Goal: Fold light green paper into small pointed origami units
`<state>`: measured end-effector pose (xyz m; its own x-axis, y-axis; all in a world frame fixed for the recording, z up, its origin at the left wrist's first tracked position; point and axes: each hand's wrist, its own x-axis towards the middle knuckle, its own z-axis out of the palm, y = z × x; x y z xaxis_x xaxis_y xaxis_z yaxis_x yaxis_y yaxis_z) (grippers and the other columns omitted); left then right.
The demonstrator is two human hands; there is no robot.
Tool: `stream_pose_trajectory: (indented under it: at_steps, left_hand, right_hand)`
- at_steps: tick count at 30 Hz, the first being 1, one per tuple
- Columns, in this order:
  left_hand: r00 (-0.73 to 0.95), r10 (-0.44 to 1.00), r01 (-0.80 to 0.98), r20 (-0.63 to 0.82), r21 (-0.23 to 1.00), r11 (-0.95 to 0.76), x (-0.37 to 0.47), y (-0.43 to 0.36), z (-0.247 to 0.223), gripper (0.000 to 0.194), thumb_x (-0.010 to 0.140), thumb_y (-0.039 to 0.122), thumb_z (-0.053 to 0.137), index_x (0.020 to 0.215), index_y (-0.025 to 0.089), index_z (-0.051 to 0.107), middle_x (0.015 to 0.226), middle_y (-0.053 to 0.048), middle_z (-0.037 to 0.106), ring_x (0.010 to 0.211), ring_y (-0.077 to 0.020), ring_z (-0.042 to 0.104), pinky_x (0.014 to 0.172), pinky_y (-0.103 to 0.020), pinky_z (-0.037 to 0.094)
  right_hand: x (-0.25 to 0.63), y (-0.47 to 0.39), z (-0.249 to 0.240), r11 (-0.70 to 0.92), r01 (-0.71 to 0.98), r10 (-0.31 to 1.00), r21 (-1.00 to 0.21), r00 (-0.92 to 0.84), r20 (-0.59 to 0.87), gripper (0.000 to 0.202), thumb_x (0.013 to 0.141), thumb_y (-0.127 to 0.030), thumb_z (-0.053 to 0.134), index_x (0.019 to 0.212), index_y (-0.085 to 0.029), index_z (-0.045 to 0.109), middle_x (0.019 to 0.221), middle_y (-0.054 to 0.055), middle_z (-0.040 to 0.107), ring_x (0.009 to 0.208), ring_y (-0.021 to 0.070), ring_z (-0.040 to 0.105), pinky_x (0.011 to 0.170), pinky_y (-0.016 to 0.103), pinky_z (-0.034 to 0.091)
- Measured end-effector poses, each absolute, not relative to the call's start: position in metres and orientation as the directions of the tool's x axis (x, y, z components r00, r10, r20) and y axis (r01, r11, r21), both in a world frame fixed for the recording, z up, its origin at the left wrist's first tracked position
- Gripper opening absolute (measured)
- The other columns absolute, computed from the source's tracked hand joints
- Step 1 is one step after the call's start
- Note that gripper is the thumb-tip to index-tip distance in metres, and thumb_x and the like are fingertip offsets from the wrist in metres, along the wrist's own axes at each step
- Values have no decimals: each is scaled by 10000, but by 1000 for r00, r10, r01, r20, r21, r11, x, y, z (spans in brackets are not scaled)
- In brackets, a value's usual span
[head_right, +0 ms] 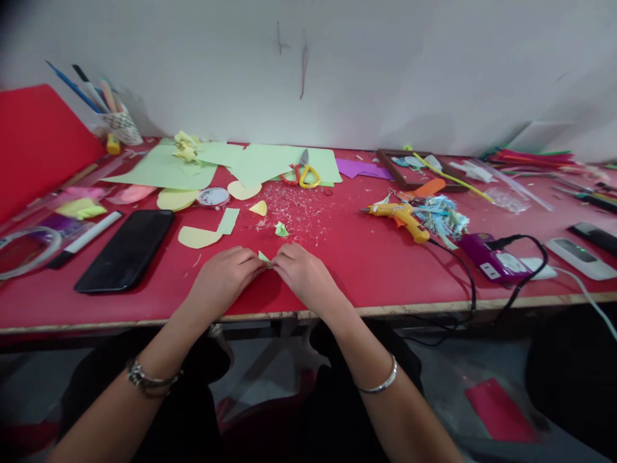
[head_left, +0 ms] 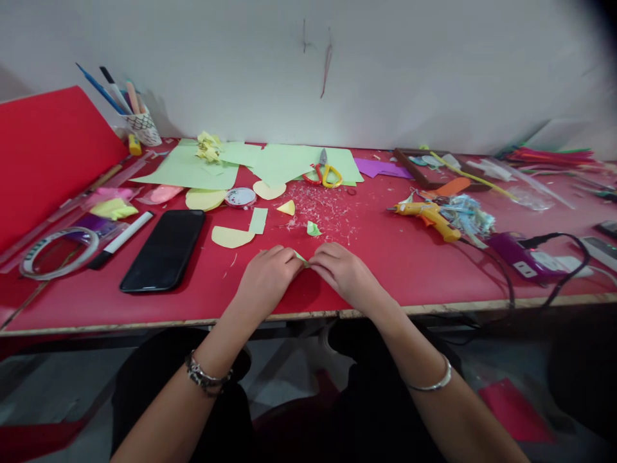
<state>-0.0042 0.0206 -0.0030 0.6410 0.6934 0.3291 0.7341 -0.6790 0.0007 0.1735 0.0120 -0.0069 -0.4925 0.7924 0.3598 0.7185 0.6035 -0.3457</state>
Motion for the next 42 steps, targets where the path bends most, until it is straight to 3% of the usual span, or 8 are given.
stream_pose_trajectory:
  at_steps: [5,10,16,19,26,36,42]
  left_hand:
    - [642,700,742,314,-23,-670,-3,22,-1,144,847,180,475,809,155,611,744,-37,596,724,-176,536,612,-284,381]
    - [627,729,719,275,156,-678,-6,24,-1,162,829,260,523,916,155,611,864,-50,596,806,-176,535,651,-270,411]
    - [600,755,687,264,314,-655,-6,26,-1,140,838,192,507,929,136,596,886,-50,589,833,-159,526,713,-262,434]
    - [602,755,714,259,249,-655,-4,25,0,145,858,178,465,894,128,596,860,-54,585,810,-157,526,689,-257,432]
    - [713,669,695,207,-86,-714,-1,22,3,196,855,70,409,942,86,584,836,-83,582,785,-182,514,652,-276,424]
    - [717,664,679,211,5,-735,-5,25,1,188,853,93,441,972,111,585,854,-64,590,801,-172,523,693,-273,438]
    - [658,700,728,276,3,-686,-4,26,-1,146,864,186,455,885,122,584,781,-53,580,731,-166,526,613,-258,402]
  right_hand:
    - [174,13,-8,611,703,788,-364,-501,357,163,864,-186,442,840,-160,600,848,69,595,807,162,530,722,287,445]
    - [170,12,-2,601,731,796,-324,-511,324,186,877,-182,421,900,-148,602,847,76,606,811,169,526,730,285,444]
    - [167,20,-6,574,770,815,-277,-507,280,152,854,-143,449,857,-110,597,850,98,583,804,189,506,749,318,440]
    - [168,23,-8,580,757,813,-303,-514,273,144,853,-127,441,853,-122,585,843,88,570,800,185,499,751,315,436]
    - [171,24,-7,598,725,801,-342,-527,283,136,851,-116,427,870,-129,562,853,86,547,814,185,486,772,324,429]
    - [173,17,-6,628,695,778,-350,-539,324,93,845,-147,458,851,-140,550,848,69,554,812,171,490,739,293,432]
    - [167,20,-1,589,755,807,-290,-524,272,135,847,-130,442,833,-133,576,857,86,571,822,184,500,732,299,437]
